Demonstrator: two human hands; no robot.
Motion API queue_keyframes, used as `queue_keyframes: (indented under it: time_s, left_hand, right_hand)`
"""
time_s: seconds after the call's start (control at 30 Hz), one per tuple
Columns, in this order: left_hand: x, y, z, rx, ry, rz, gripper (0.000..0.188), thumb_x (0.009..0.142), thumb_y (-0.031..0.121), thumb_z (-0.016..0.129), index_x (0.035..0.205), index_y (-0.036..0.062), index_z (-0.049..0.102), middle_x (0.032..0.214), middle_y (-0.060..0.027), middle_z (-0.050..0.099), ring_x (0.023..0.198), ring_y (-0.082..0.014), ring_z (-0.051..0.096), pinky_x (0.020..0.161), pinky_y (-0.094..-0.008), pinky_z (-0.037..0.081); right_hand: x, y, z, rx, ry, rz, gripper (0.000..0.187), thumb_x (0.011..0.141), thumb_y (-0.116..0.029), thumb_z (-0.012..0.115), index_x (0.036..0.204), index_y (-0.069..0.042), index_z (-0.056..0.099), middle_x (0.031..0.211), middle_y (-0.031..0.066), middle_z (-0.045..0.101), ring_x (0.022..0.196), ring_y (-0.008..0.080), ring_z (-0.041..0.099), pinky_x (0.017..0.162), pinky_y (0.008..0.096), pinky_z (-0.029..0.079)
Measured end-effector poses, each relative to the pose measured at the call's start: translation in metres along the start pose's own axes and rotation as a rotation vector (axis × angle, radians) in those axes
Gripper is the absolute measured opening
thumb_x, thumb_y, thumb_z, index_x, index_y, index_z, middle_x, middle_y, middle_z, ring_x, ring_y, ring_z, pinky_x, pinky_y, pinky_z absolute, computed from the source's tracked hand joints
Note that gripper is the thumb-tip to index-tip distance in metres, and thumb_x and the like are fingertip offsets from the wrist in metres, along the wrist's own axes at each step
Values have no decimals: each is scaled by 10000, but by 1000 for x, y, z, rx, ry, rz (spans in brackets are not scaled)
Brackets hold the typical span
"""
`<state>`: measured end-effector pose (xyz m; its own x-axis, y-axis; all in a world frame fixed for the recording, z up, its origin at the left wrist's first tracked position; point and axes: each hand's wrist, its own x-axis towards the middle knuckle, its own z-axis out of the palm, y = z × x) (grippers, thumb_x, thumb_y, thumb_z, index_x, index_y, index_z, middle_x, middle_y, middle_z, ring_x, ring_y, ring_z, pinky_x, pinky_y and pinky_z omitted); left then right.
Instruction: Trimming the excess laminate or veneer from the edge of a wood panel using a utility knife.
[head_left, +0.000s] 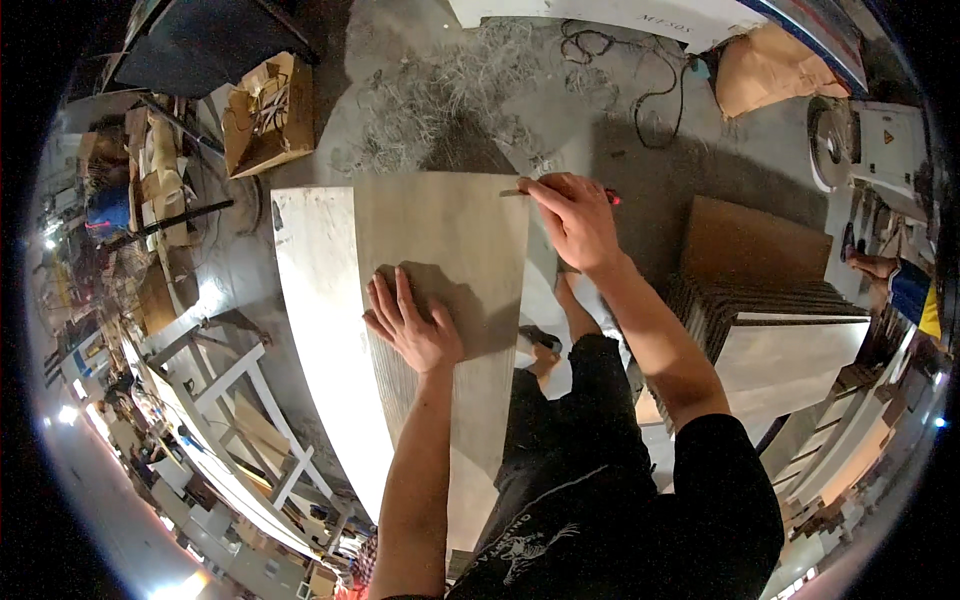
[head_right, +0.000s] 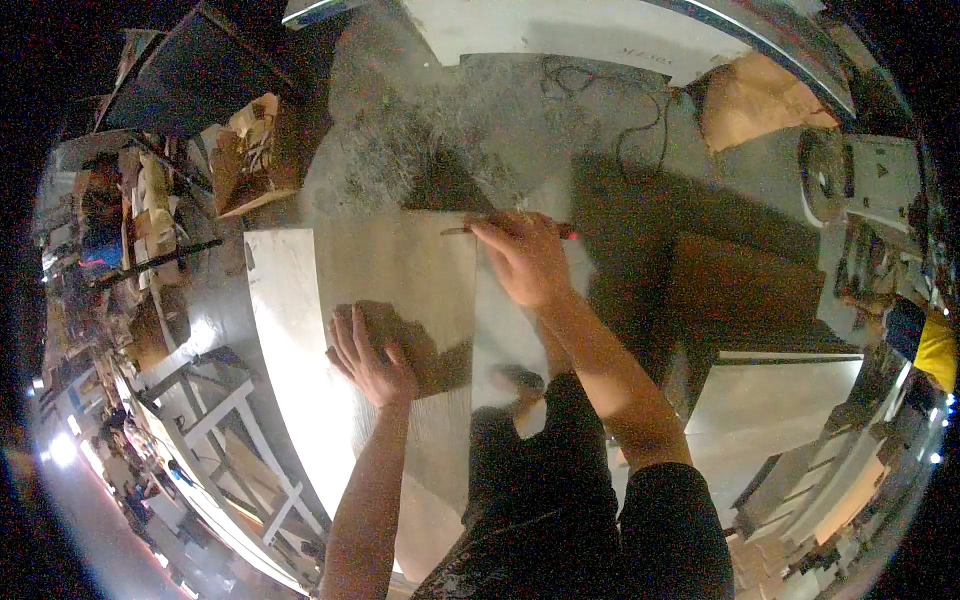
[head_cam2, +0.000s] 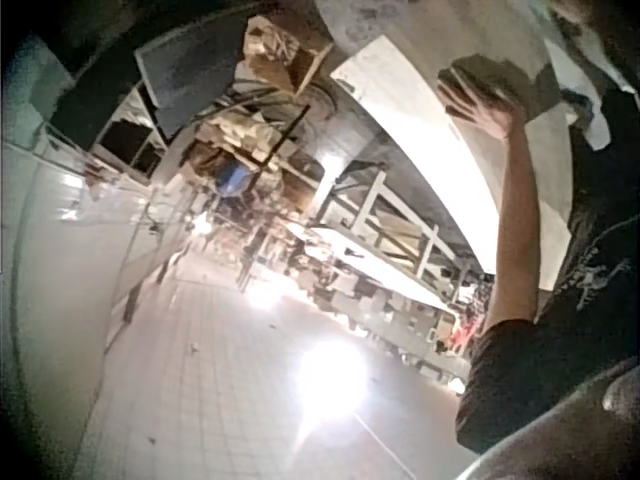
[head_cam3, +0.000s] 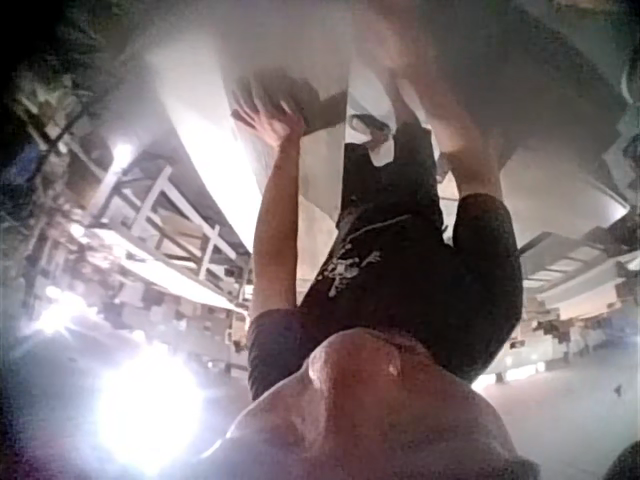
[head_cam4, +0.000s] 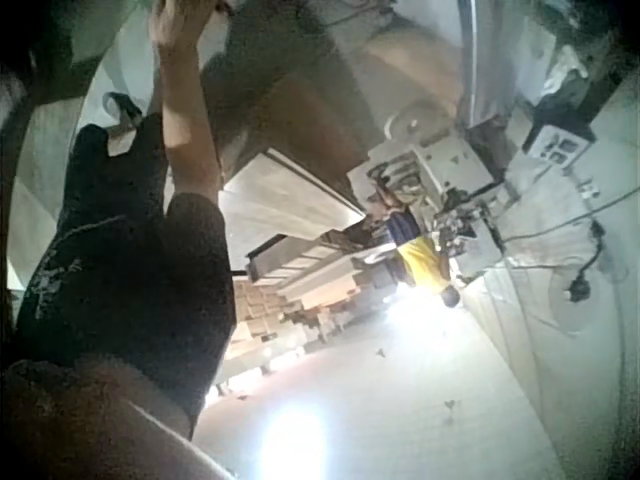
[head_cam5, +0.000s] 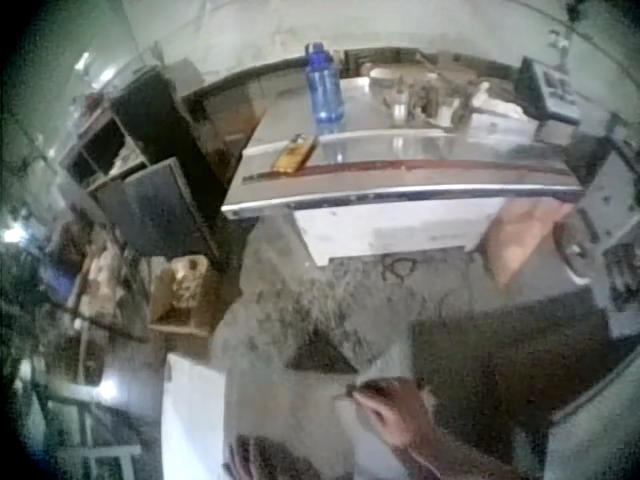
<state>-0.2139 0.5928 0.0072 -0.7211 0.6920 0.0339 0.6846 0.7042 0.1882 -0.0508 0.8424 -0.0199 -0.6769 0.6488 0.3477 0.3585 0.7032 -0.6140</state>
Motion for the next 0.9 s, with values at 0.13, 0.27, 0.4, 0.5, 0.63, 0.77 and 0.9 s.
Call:
queue_keyframes:
  time_s: [0.13,0.27,0.4,0.5,0.63,0.77,0.9]
  left_hand:
    - [0,0,0,-43,-14,-17,696,919,288,572,1583,180,396,1669,-131,288,1575,-351,176,1255,-627,35]
    - [0,5,-5,-30,-32,-47,699,919,291,576,1587,215,386,1666,-122,291,1575,-338,177,1258,-629,36]
    - [-3,11,2,-75,14,-71,679,928,315,577,1577,244,393,1667,-101,298,1575,-307,181,1256,-629,39]
    - [-8,7,0,-82,52,-75,666,936,343,585,1567,231,405,1662,-101,313,1566,-300,210,1251,-634,62]
    - [-12,-4,-2,-112,125,-28,618,941,344,613,1522,189,472,1637,-108,362,1552,-308,245,1252,-618,102]
    - [-66,-54,-20,-213,21,249,484,967,278,625,1428,142,563,1589,-133,431,1526,-328,296,1262,-550,175]
    - [-235,-144,-49,-175,-105,415,529,943,224,628,1459,140,542,1608,-126,407,1517,-350,312,1260,-562,191]
  right_hand:
    - [-15,-21,1,62,20,19,326,900,13,643,1200,-93,714,1051,122,701,924,318,659,753,439,511]
    - [-97,-56,22,243,105,-32,295,866,23,659,1112,-109,755,902,82,697,825,241,660,721,388,513]
    - [-213,-127,32,335,-95,291,278,837,-20,701,1087,-120,770,931,59,685,819,239,633,747,407,511]
    - [-249,-199,5,236,-187,205,310,851,-39,702,1144,-131,744,960,78,688,902,279,644,810,458,490]
    - [-327,-256,9,185,-254,136,384,879,-62,707,1240,-193,725,978,38,641,961,259,622,852,441,474]
    - [-353,-279,12,130,-260,123,326,852,-61,696,1155,-182,713,1006,55,637,995,279,620,880,458,468]
    - [-344,-241,22,243,-37,152,422,912,-17,608,1323,-99,653,1087,157,651,975,359,643,811,460,514]
